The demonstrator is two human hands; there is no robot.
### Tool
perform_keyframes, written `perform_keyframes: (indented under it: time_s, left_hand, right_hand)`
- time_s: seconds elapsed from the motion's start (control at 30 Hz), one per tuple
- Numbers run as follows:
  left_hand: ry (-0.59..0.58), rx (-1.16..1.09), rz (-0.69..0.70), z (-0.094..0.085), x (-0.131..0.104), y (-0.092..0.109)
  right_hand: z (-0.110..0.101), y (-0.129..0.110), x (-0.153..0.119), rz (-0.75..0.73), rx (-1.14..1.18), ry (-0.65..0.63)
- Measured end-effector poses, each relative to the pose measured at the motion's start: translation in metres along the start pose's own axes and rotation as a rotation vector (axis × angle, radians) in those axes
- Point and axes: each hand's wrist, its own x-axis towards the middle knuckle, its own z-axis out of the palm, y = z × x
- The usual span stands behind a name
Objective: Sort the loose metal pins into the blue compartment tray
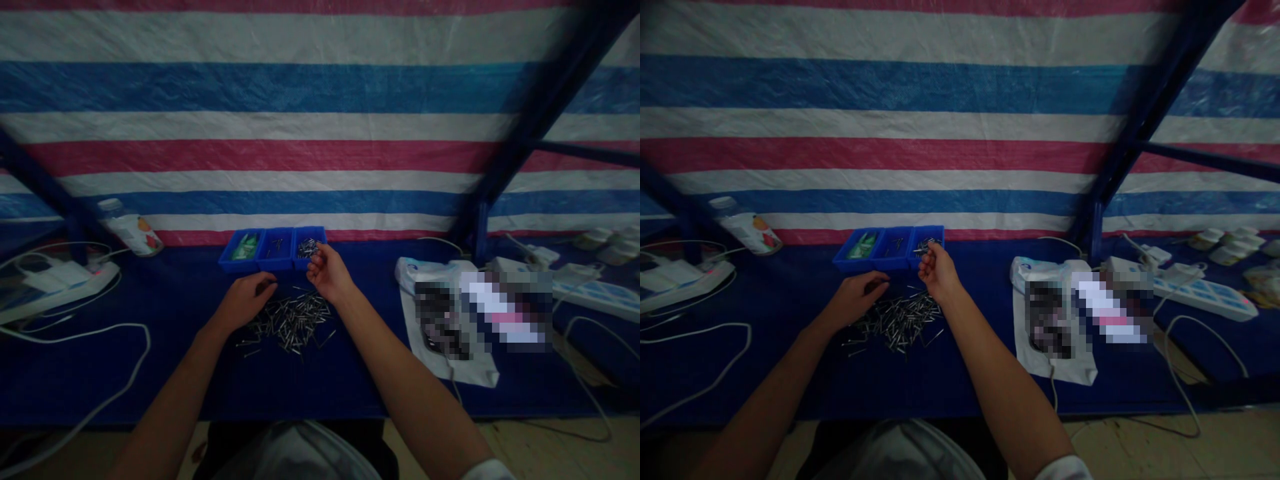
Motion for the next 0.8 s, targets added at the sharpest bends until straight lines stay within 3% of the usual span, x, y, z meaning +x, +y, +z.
perform_keyframes:
  time_s: [0.57,0.7,0.8]
  left_hand:
    - [-0.015,-0.017,0.006,0.0014,0.0000,0.0004]
    - [-0.026,-0.014,0.004,0.0019,0.0003,0.0005]
    - [-0.018,0.001,0.008,0.0019,0.0004,0.0011]
  right_hand:
    - [-0.0024,0.0021,0.0035,-0.111,-0.132,0.107]
    - [-0.0016,0.0008,0.0029,-0.047,-0.282,0.107]
    - [-0.0020,0.0019,0.0028,-0.216,-0.599,0.154]
